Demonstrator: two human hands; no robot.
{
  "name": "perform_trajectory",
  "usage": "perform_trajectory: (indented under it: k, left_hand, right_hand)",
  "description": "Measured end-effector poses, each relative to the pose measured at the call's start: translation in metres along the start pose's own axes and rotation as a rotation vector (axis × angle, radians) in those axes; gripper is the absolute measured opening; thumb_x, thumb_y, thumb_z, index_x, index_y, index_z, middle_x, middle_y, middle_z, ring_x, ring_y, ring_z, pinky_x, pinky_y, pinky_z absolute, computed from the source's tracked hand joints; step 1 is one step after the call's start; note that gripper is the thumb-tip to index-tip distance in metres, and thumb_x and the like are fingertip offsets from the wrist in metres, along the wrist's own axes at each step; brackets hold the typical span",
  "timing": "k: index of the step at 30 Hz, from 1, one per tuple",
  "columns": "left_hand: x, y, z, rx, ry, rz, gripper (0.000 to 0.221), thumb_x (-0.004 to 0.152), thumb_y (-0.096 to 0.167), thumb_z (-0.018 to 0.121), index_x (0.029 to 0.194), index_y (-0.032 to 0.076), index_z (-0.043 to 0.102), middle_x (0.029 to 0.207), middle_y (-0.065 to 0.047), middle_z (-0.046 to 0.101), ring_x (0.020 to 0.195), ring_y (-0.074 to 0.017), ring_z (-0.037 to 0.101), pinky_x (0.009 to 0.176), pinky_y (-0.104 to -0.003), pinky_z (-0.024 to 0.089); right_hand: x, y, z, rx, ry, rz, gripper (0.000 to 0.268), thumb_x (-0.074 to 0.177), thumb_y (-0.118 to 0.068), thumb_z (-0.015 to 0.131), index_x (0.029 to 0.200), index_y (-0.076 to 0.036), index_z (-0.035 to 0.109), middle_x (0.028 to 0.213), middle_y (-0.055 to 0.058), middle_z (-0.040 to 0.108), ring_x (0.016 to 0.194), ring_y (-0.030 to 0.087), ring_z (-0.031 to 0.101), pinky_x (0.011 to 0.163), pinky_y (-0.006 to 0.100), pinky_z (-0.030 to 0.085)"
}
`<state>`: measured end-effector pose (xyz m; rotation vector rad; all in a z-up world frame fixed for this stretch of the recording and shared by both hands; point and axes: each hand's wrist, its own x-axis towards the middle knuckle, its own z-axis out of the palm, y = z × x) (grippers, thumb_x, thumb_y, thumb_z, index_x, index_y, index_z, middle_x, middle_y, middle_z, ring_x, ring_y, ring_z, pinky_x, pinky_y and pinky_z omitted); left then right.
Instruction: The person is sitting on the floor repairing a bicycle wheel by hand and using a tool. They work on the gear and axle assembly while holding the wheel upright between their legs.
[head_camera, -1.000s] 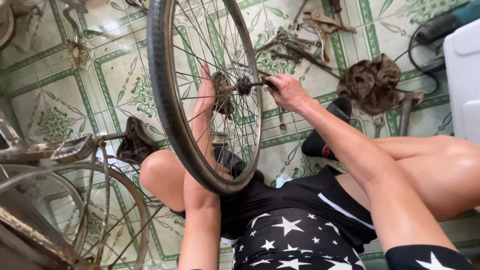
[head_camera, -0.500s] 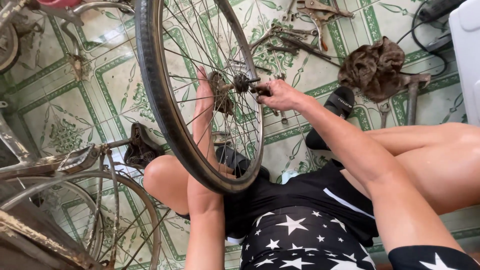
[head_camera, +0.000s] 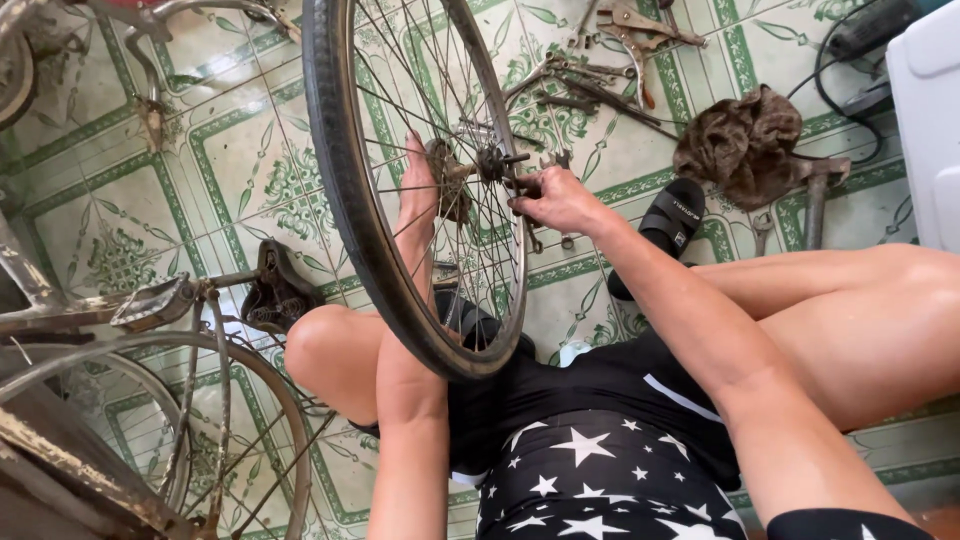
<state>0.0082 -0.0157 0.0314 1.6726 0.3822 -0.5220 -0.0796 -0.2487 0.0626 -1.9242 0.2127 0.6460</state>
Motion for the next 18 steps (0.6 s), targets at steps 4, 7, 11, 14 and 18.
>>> perform_trajectory:
  k: [4, 7, 11, 14, 18]
  left_hand:
    - [0.007, -0.006, 0.0, -0.025, -0.024, 0.08, 0.101, 0.092, 0.081, 0.027, 0.158, 0.005, 0.032, 0.151, -0.021, 0.052, 0.138, -0.0294, 0.05, 0.112, -0.041, 0.039]
    - [0.006, -0.008, -0.001, 0.01, -0.003, 0.038, 0.101, 0.091, 0.08, 0.026, 0.157, 0.004, 0.037, 0.147, -0.021, 0.057, 0.134, -0.0305, 0.054, 0.109, -0.041, 0.041]
    - [0.006, -0.01, 0.001, 0.126, 0.021, -0.05, 0.102, 0.104, 0.077, 0.021, 0.137, -0.01, 0.064, 0.132, -0.036, 0.067, 0.121, -0.0458, 0.059, 0.1, -0.049, 0.047]
    - [0.001, -0.012, 0.003, 0.15, 0.044, 0.093, 0.098, 0.101, 0.074, 0.02, 0.131, -0.006, 0.068, 0.121, -0.028, 0.073, 0.112, -0.0368, 0.064, 0.097, -0.044, 0.05]
    - [-0.011, -0.018, 0.001, 0.163, 0.039, 0.332, 0.089, 0.101, 0.073, 0.024, 0.149, 0.001, 0.046, 0.14, -0.025, 0.056, 0.126, -0.035, 0.052, 0.105, -0.042, 0.041]
  right_hand:
    - [-0.002, -0.003, -0.002, 0.079, -0.044, -0.063, 0.044, 0.09, -0.023, 0.07, 0.125, 0.004, 0.068, 0.092, 0.01, 0.079, 0.07, 0.013, 0.069, 0.067, 0.03, 0.057]
    - [0.001, -0.001, 0.0, 0.018, -0.015, -0.074, 0.041, 0.092, -0.024, 0.07, 0.121, 0.005, 0.071, 0.089, 0.012, 0.079, 0.069, 0.013, 0.068, 0.067, 0.03, 0.057]
    - [0.0, -0.002, 0.003, 0.036, -0.01, -0.071, 0.036, 0.093, -0.023, 0.07, 0.111, 0.008, 0.075, 0.083, 0.016, 0.077, 0.062, 0.015, 0.066, 0.06, 0.032, 0.055]
    - [-0.003, -0.014, 0.0, 0.348, -0.088, 0.106, 0.031, 0.091, -0.018, 0.07, 0.106, 0.01, 0.071, 0.081, 0.015, 0.075, 0.053, 0.019, 0.066, 0.049, 0.034, 0.055]
    - [-0.002, -0.02, -0.013, 0.661, -0.144, 0.165, 0.027, 0.095, -0.017, 0.071, 0.099, 0.01, 0.067, 0.075, 0.012, 0.067, 0.046, 0.017, 0.061, 0.042, 0.031, 0.052]
